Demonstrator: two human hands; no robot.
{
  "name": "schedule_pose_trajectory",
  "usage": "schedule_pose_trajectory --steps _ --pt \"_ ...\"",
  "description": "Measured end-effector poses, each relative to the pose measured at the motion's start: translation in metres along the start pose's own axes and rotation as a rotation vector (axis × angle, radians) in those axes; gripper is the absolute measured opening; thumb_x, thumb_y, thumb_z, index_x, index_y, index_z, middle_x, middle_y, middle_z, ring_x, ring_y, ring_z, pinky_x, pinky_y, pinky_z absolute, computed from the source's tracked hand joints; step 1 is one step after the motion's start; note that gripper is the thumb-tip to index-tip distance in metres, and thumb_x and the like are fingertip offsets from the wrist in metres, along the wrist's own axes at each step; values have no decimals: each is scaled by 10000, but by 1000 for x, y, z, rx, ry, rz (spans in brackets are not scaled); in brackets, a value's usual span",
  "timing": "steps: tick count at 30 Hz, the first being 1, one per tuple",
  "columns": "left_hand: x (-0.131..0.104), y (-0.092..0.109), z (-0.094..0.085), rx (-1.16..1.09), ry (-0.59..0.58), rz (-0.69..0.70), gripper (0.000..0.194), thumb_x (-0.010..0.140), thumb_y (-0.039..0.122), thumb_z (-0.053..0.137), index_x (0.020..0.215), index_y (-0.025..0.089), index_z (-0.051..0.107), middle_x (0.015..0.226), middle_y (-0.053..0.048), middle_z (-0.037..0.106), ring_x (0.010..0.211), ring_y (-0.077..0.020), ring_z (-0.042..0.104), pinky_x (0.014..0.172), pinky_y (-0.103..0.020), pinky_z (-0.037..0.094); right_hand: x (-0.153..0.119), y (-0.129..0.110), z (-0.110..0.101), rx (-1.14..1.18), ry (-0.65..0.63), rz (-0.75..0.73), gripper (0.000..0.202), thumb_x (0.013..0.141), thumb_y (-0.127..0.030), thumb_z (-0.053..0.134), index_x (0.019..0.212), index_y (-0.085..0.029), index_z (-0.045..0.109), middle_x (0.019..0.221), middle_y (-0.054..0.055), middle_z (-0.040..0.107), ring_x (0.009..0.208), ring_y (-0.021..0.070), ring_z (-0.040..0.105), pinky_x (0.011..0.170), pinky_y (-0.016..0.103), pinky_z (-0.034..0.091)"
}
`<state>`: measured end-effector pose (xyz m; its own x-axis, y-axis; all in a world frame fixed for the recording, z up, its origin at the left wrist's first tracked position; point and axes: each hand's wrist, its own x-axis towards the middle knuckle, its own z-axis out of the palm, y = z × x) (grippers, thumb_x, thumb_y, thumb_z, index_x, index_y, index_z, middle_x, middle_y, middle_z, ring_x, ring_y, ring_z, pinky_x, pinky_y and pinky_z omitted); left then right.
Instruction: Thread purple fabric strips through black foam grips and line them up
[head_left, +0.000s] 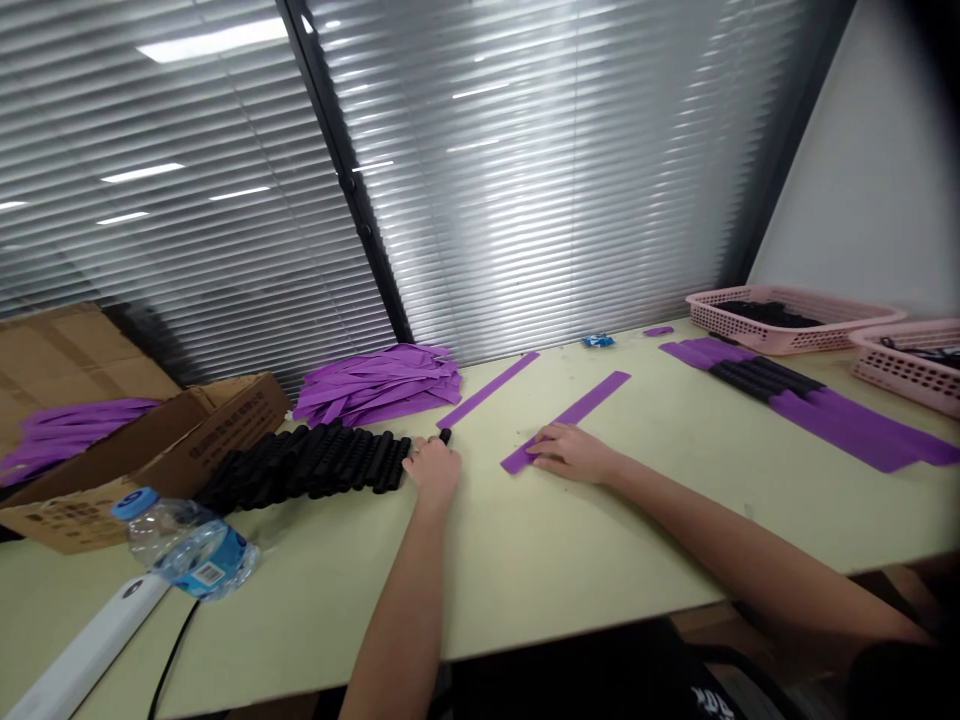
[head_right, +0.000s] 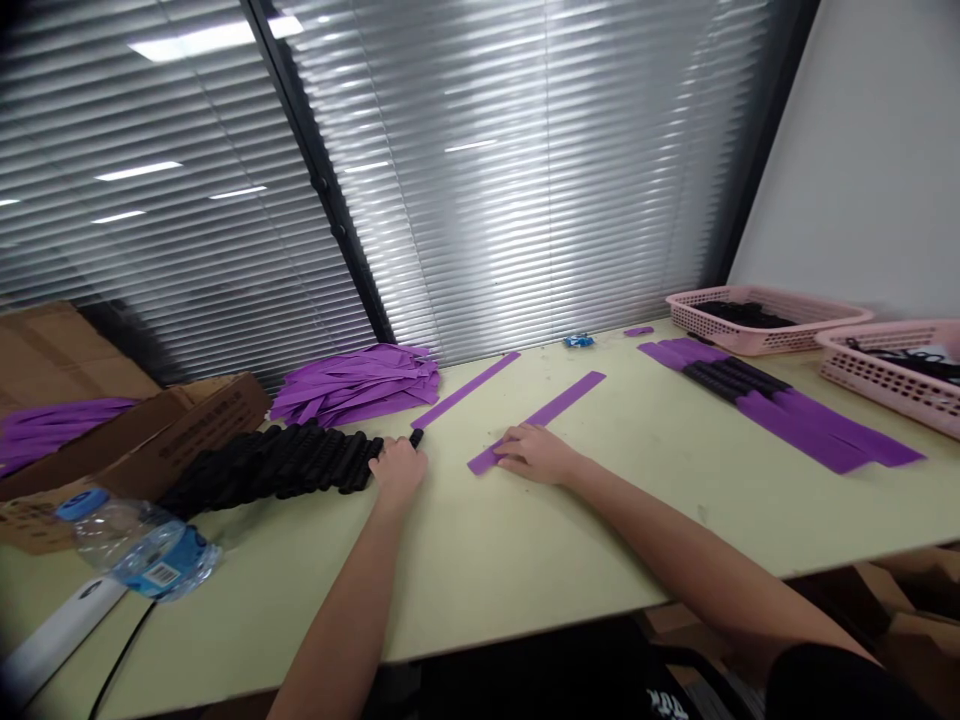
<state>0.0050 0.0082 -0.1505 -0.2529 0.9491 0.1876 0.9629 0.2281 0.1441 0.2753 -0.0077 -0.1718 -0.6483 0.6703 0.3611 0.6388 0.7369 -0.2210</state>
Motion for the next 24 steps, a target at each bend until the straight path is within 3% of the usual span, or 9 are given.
schedule_pose_trajectory --steps 5,12,17,24 --pt "-4 3 -3 -7 -9 69 310 792 182 509 1095 120 537 1117 -170 575 1029 -312 588 853 -421 400 0 -2 -2 -25 -15 7 377 944 -416 417 1169 -223 650 1073 105 624 978 230 575 863 389 455" --pt "-11 18 -3 -136 -1 365 298 782 70 489 1050 199 468 1049 -89 611 1018 -246 575 863 -364 382 -1 0 0 -6 9 -16 371 937 -413 436 1173 -218 646 1068 114 622 978 229 573 870 388 453" --pt "-19 27 -5 -211 -8 550 275 842 129 502 1094 234 473 1095 -63 587 1043 -217 545 898 -332 368 0 1 2 -12 19 -21 383 933 -425 440 1179 -209 638 1057 121 626 969 232 577 866 390 451" --pt "-28 34 -5 -185 -57 656 197 903 212 488 1096 243 507 1094 -60 550 1009 -205 553 876 -314 402 0 -1 1 -39 22 -17 370 933 -419 436 1159 -214 646 1023 116 621 938 229 575 852 388 446"
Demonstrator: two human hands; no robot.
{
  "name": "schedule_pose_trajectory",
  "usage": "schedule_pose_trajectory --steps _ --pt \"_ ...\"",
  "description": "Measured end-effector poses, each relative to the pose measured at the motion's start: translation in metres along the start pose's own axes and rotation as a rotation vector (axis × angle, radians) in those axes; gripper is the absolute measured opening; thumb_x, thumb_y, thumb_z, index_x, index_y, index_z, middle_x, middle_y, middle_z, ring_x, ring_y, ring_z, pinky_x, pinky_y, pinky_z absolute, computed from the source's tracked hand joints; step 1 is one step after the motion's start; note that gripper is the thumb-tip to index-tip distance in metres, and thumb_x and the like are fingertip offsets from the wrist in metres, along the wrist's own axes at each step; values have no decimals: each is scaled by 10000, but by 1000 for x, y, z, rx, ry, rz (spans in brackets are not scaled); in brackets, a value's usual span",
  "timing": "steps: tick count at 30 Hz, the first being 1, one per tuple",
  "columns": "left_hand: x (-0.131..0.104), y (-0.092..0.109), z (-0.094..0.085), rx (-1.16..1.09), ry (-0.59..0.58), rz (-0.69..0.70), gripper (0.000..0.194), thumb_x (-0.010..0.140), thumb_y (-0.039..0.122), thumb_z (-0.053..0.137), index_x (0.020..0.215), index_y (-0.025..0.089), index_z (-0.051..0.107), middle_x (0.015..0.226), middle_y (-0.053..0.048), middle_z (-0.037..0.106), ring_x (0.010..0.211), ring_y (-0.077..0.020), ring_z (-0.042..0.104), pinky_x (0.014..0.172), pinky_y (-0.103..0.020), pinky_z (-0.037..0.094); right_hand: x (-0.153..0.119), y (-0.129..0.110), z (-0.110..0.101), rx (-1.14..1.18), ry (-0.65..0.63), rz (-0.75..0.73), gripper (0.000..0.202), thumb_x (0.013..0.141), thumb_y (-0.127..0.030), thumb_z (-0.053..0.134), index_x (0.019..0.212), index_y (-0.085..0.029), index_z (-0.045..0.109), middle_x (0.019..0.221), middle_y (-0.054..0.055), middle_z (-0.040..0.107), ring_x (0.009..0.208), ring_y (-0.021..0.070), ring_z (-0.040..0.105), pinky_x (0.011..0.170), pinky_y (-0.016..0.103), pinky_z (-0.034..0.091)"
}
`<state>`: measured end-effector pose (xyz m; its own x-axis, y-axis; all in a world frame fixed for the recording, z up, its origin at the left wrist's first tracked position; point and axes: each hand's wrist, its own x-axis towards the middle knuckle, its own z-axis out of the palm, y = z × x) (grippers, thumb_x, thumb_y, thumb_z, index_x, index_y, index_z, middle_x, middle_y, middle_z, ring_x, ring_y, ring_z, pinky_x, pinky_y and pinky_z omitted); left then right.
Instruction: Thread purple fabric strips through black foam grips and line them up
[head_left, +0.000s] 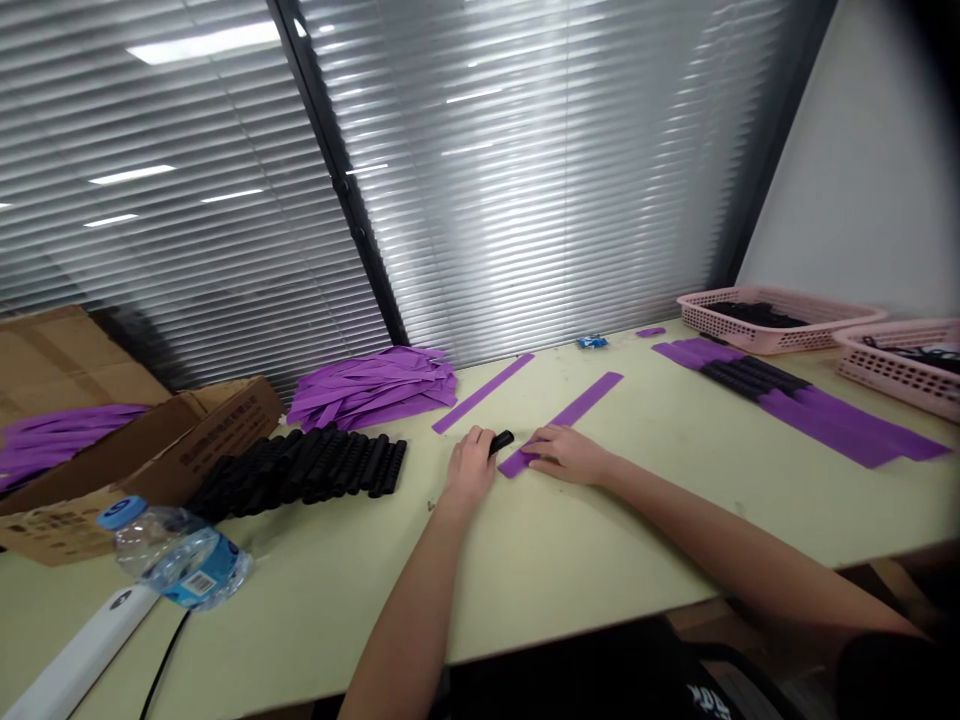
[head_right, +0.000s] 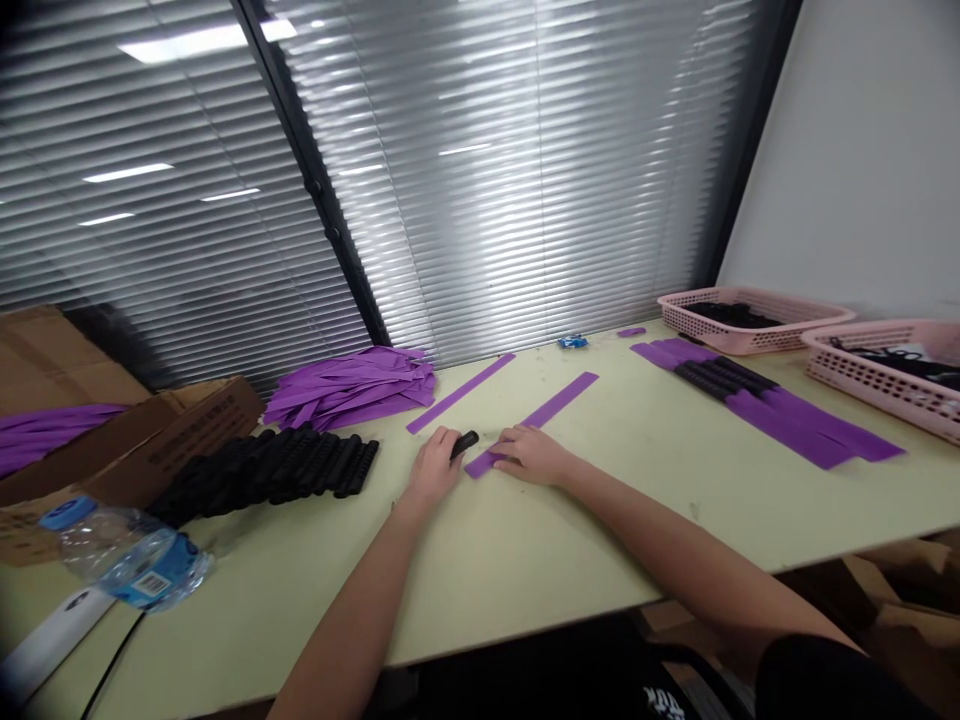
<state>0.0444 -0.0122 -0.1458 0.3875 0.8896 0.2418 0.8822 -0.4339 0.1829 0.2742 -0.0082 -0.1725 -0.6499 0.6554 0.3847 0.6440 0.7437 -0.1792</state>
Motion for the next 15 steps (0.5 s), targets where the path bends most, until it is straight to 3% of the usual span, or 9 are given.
schedule_pose_trajectory --steps 10,15 --pt "3 -4 7 -45 -5 -18 280 905 437 521 1098 235 499 1070 -51 571 974 -200 585 789 -283 443 1 -12 -1 -45 -24 -46 381 920 -449 454 1188 -238 624 1042 107 601 941 229 538 853 390 422" --pt "3 -4 7 -16 22 -2 275 930 454 458 1084 230 501 1038 -53 579 945 -204 592 777 -287 443 3 -16 -2 -2 -31 -41 335 912 -425 477 1137 -231 633 1093 92 615 1007 230 534 898 399 408"
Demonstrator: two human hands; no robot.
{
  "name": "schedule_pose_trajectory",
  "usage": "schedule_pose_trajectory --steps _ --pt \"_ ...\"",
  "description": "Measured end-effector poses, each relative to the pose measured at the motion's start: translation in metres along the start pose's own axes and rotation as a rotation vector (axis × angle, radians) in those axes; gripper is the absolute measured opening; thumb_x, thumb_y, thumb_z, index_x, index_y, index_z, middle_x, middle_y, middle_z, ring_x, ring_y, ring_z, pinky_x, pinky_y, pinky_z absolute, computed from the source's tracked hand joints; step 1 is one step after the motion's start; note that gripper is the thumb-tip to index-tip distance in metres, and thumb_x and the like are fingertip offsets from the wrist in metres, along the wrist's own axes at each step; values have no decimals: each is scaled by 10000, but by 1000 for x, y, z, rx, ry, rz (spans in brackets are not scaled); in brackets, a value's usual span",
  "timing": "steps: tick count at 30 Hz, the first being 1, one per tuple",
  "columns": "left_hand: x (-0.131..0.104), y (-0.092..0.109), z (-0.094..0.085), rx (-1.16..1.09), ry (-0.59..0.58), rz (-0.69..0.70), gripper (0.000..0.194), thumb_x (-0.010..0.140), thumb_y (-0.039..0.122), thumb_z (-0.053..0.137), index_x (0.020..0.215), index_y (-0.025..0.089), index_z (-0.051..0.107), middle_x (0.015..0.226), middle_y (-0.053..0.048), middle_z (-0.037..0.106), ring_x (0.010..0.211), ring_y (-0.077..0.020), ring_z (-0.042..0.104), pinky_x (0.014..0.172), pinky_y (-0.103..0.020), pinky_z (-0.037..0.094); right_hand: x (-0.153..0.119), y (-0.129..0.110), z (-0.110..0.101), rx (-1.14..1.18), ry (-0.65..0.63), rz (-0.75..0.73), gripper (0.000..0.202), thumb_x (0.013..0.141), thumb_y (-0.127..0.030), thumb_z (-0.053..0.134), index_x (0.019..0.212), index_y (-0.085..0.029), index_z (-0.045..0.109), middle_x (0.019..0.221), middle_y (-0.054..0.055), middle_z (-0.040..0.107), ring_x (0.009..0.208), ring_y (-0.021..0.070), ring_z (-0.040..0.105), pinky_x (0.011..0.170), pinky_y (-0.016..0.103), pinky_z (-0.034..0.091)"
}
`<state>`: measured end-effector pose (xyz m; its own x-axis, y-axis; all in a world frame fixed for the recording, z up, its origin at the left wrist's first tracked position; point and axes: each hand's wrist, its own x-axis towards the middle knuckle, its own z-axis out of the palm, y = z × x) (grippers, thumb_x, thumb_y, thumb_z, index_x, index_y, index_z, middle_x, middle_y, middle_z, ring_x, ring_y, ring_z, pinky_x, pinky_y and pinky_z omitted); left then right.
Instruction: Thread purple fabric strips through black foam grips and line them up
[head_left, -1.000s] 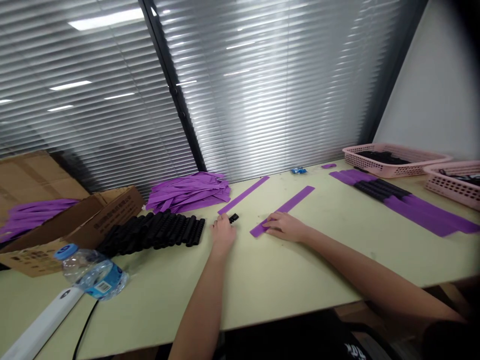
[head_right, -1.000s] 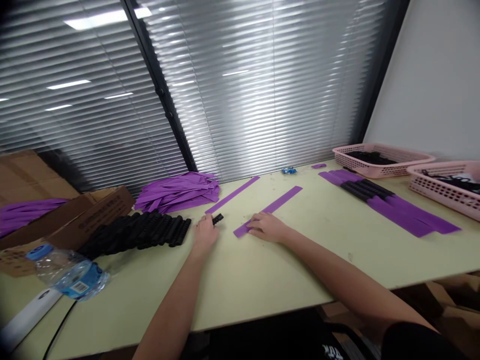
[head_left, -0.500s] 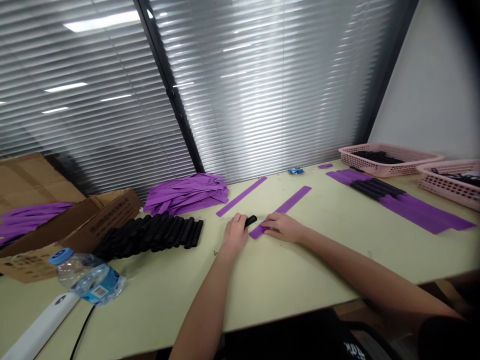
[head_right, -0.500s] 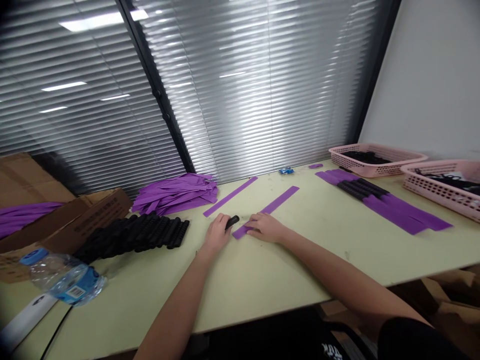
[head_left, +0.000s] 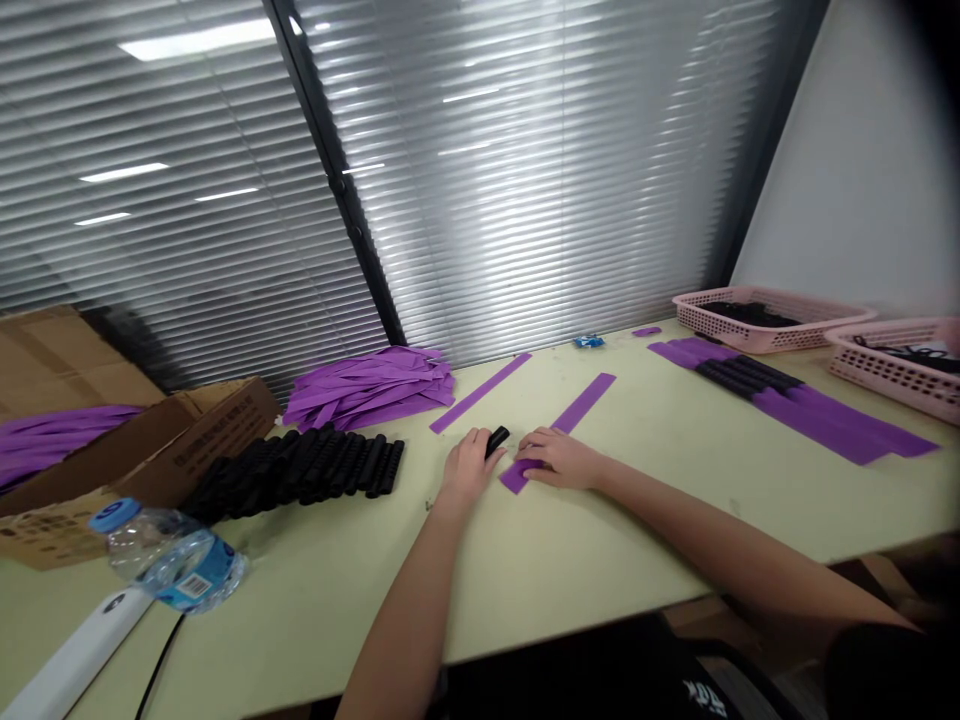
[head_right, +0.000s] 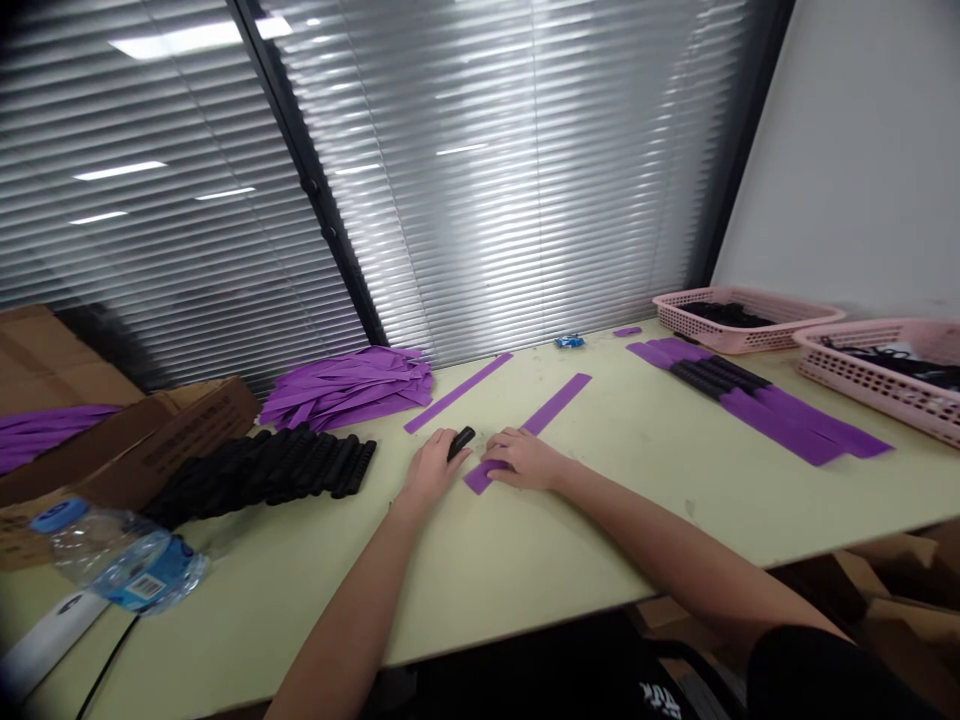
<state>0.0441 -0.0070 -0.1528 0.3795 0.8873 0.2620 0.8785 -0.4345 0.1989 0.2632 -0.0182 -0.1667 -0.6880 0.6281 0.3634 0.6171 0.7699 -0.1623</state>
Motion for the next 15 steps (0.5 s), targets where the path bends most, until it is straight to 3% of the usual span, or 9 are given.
schedule_pose_trajectory --steps 6,10,15 --pt "-1 0 -1 27 29 18 217 949 395 423 1055 222 502 1018 -59 584 930 -211 592 772 -294 432 -1 3 2 14 8 33 333 902 -420 497 1125 -197 602 1107 102 612 1014 239 534 883 403 417" --pt "-1 2 -4 14 23 43 243 957 412 401 1073 221 498 1020 -58 589 911 -207 598 759 -290 434 1 2 4 75 110 55 370 919 -434 465 1176 -191 575 1105 116 616 1030 253 531 901 417 410" --pt "-4 12 -8 4 -36 213 266 941 425 448 1110 228 505 1058 -51 594 934 -204 598 782 -283 438 5 -2 7 364 266 261 386 914 -474 464 1135 -185 593 953 81 659 824 198 575 772 347 461"
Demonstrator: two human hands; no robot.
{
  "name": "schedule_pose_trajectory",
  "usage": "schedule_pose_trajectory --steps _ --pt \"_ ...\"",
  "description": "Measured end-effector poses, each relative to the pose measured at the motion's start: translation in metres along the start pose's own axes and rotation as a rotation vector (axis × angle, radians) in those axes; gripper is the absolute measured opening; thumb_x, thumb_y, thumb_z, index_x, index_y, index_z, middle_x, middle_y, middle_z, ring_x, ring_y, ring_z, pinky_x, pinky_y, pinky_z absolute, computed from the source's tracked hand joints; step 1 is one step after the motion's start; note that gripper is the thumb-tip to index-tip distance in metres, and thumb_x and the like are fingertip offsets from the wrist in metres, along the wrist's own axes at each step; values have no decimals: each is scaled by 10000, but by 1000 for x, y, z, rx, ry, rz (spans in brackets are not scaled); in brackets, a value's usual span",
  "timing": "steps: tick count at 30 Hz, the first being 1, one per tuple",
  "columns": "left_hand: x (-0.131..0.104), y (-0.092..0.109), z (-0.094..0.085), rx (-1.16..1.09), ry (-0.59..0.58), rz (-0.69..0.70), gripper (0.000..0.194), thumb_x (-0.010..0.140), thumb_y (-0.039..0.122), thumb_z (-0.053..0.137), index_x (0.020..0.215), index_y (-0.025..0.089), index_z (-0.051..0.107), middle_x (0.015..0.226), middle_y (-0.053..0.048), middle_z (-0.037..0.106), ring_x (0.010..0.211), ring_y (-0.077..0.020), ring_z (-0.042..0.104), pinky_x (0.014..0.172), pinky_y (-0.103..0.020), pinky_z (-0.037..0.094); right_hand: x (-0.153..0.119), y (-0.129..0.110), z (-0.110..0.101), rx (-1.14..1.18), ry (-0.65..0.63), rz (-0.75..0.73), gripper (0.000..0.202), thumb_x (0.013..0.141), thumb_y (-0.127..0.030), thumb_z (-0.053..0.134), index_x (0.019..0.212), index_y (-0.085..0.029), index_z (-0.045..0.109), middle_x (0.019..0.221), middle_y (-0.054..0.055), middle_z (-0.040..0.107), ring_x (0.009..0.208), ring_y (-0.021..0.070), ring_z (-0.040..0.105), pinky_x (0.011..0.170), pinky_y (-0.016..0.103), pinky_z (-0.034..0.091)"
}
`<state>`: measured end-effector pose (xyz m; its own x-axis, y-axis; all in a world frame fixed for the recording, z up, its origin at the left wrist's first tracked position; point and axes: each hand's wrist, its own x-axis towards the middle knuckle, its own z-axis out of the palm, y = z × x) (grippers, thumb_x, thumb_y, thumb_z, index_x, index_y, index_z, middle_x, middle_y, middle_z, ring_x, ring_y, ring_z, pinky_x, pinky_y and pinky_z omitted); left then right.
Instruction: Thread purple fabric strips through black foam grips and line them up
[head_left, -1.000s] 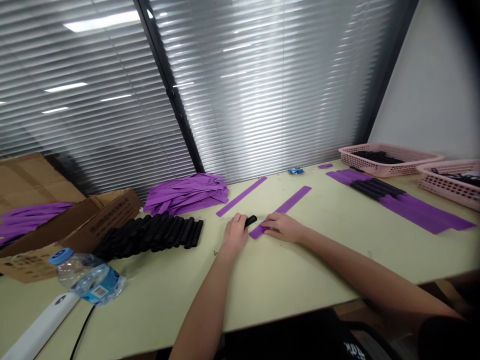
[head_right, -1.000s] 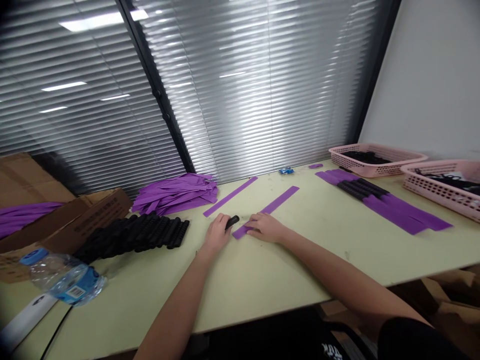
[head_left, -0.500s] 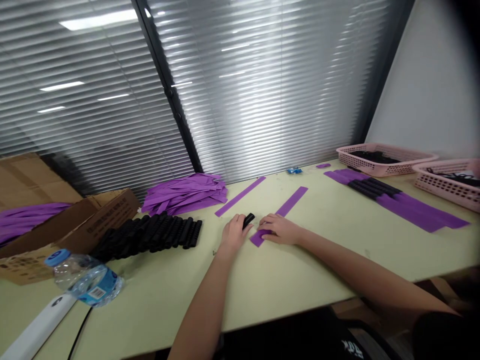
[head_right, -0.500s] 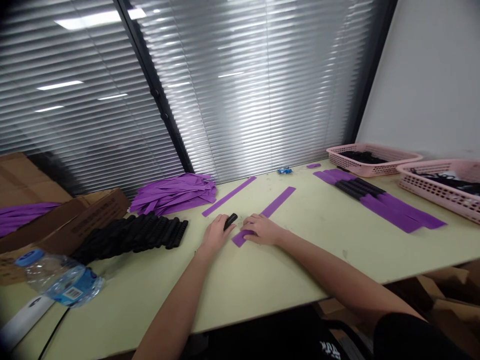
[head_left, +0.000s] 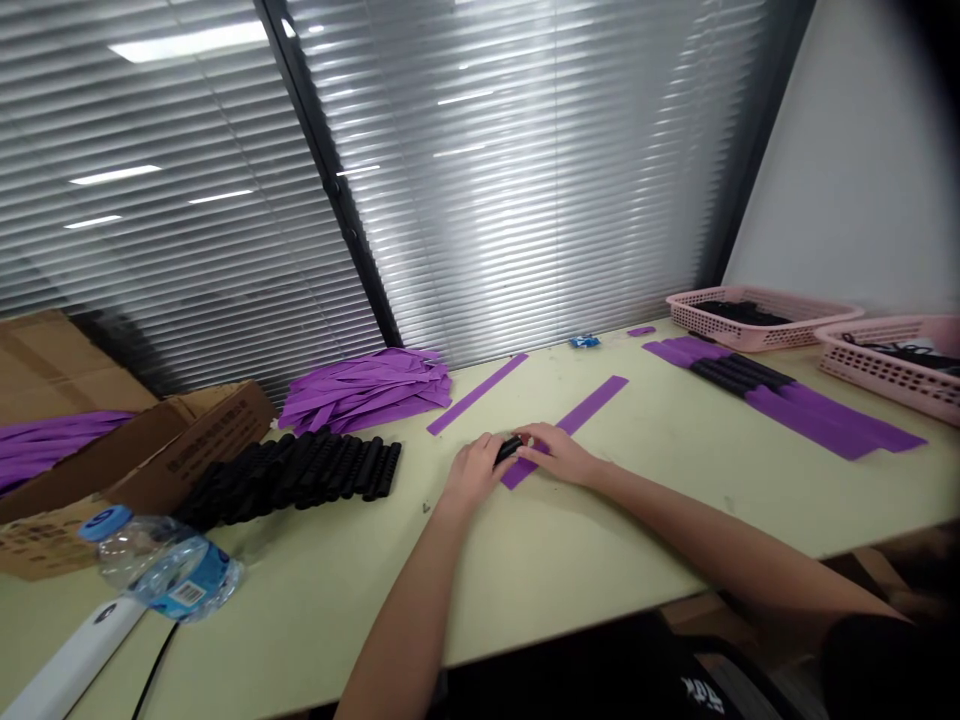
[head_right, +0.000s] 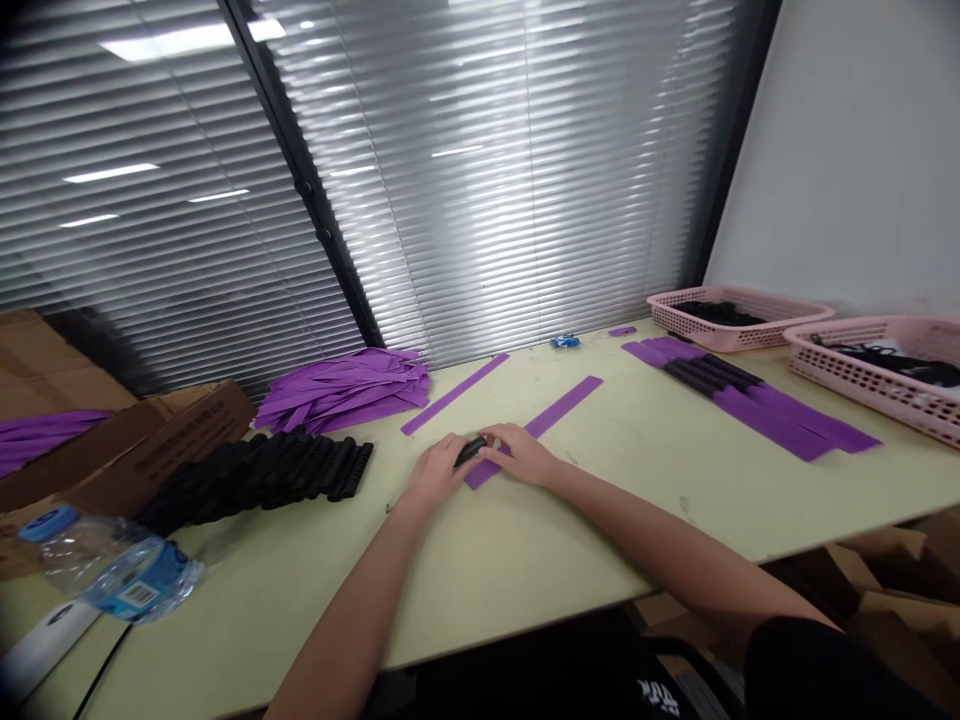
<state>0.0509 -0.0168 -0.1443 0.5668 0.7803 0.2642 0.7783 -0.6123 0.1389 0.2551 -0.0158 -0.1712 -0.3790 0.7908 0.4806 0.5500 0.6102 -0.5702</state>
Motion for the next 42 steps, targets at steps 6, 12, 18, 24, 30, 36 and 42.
schedule_pose_trajectory --steps 6,12,18,24,30,36,42 --pt "0 11 3 36 -51 -43 359 931 458 448 1197 219 472 1128 -76 578 1017 -228 571 874 -325 423 5 9 2 302 75 215 402 844 -538 522 967 -178 652 801 28 662 711 167 579 669 300 465" --pt "-2 10 3 49 -119 -117 525 926 513 396 1342 197 343 1254 -121 512 1147 -274 489 927 -386 397 9 41 -31 278 464 435 393 798 -552 553 919 -195 664 892 50 679 826 207 605 741 323 473" --pt "-3 1 2 114 -133 -109 390 930 424 418 1271 236 442 1235 -98 517 1135 -270 482 934 -402 382 -3 79 -72 127 774 571 471 806 -579 485 958 -159 636 910 85 655 808 210 568 740 340 439" --pt "-2 -2 3 134 -115 -115 323 948 355 382 1215 219 502 1187 -96 542 1106 -258 499 917 -401 392 -8 93 -77 49 803 593 498 797 -607 474 905 -151 643 846 82 660 768 203 558 729 328 426" --pt "-1 3 3 97 -85 -73 315 957 357 362 1194 233 528 1156 -77 558 1075 -244 515 908 -391 398 -6 81 -59 27 624 533 424 828 -535 468 899 -165 663 822 62 673 759 207 577 701 319 423" --pt "-3 5 3 60 -51 -18 287 943 332 398 1153 256 580 1108 -58 577 1030 -231 529 890 -379 410 -1 60 -39 60 402 424 356 826 -518 509 851 -209 684 807 19 692 751 191 599 690 297 437" --pt "-3 6 -1 34 -70 30 283 925 368 444 1009 266 694 1060 -56 601 1014 -232 526 885 -382 403 0 73 -57 38 553 465 400 825 -533 486 886 -185 675 833 51 683 780 208 598 706 314 449"
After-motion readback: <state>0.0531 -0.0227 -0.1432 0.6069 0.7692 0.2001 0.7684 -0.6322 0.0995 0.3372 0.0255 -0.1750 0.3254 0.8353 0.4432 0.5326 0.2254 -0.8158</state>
